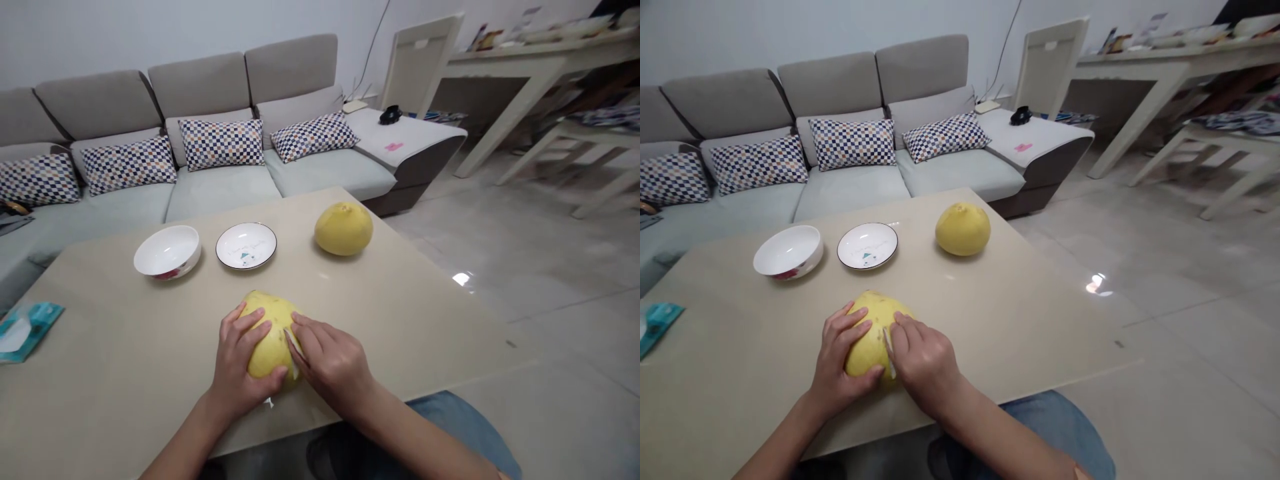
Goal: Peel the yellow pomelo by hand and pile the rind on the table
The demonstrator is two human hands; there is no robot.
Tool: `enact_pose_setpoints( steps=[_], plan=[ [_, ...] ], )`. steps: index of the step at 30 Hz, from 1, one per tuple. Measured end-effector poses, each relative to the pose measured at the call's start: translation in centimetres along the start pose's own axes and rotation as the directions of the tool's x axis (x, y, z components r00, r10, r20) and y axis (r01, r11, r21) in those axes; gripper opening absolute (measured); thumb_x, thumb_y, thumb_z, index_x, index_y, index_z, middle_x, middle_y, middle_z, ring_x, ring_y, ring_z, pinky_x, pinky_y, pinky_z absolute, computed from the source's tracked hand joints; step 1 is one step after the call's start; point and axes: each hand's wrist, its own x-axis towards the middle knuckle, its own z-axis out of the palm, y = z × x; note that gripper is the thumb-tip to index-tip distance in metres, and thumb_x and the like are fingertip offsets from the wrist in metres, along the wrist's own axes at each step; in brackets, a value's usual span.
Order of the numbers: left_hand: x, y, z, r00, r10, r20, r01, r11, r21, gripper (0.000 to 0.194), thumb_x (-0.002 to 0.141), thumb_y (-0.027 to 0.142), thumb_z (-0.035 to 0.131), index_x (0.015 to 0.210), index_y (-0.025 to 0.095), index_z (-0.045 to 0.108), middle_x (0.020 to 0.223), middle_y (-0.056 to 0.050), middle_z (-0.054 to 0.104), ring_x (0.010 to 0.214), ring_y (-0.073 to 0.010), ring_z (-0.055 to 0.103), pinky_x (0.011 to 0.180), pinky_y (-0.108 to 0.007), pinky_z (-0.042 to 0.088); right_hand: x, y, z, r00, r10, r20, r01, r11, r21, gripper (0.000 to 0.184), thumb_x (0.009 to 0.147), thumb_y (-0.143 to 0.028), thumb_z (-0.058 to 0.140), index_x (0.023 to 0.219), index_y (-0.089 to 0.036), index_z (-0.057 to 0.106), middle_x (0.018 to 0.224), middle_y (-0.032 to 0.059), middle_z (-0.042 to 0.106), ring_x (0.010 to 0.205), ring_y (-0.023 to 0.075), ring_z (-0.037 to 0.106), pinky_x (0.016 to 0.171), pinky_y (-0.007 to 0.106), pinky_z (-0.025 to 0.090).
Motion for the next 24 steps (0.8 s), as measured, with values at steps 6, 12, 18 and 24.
enact_pose_setpoints(
  steps=[6, 12, 18, 24],
  plan=[
    [0.0, 0.3, 0.0, 0.999, 0.038, -0.009, -0.038, 0.999, 0.008, 0.056, 0.078, 0.039, 0.070, 0.127, 0.027, 0.047, 0.122, -0.011, 0.059, 0.127, -0.0320, 0.050, 0.107, -0.059, 0.041, -0.4, 0.0, -0.5, 0.997, 0.081, -0.013, -0.080, 0.995, 0.056, 0.014, 0.092, -0.014, 0.057, 0.084, -0.015, 0.068, 0.087, 0.0093, 0.077, 0.077, 0.0173, 0.074, 0.070, 0.025, 0.059],
    [-0.4, 1.6, -0.4, 0.976, -0.199, 0.092, 0.197, 0.980, 0.028, 0.057, 0.077, 0.036, 0.071, 0.128, 0.026, 0.049, 0.139, -0.013, 0.047, 0.134, -0.0339, 0.043, 0.106, -0.057, 0.042, -0.9, -0.7, -1.0, 0.995, 0.062, -0.072, -0.059, 0.998, 0.035, 0.011, 0.093, -0.014, 0.057, 0.089, -0.013, 0.068, 0.091, 0.0108, 0.078, 0.079, 0.0181, 0.074, 0.072, 0.026, 0.059],
    [-1.4, 2.4, -0.8, 0.904, -0.380, 0.196, 0.369, 0.925, 0.092, 0.084, 0.079, 0.042, 0.069, 0.148, 0.023, 0.026, 0.153, -0.018, 0.030, 0.141, -0.0366, 0.033, 0.109, -0.061, 0.038, -1.4, -1.0, -2.7, 0.999, 0.008, 0.033, -0.010, 0.999, 0.048, 0.018, 0.092, -0.012, 0.055, 0.104, -0.011, 0.069, 0.102, 0.0115, 0.077, 0.083, 0.0198, 0.074, 0.072, 0.029, 0.060],
    [-0.7, 1.3, -1.0, 0.922, -0.311, 0.232, 0.306, 0.950, 0.059, 0.083, 0.077, 0.048, 0.069, 0.146, 0.023, 0.030, 0.149, -0.019, 0.037, 0.138, -0.0373, 0.038, 0.107, -0.059, 0.040, -0.4, 0.3, -2.7, 0.977, 0.022, 0.214, -0.067, 0.977, 0.203, 0.029, 0.090, -0.020, 0.058, 0.116, -0.013, 0.067, 0.118, 0.0140, 0.071, 0.104, 0.0239, 0.069, 0.087, 0.036, 0.061]
  ],
)
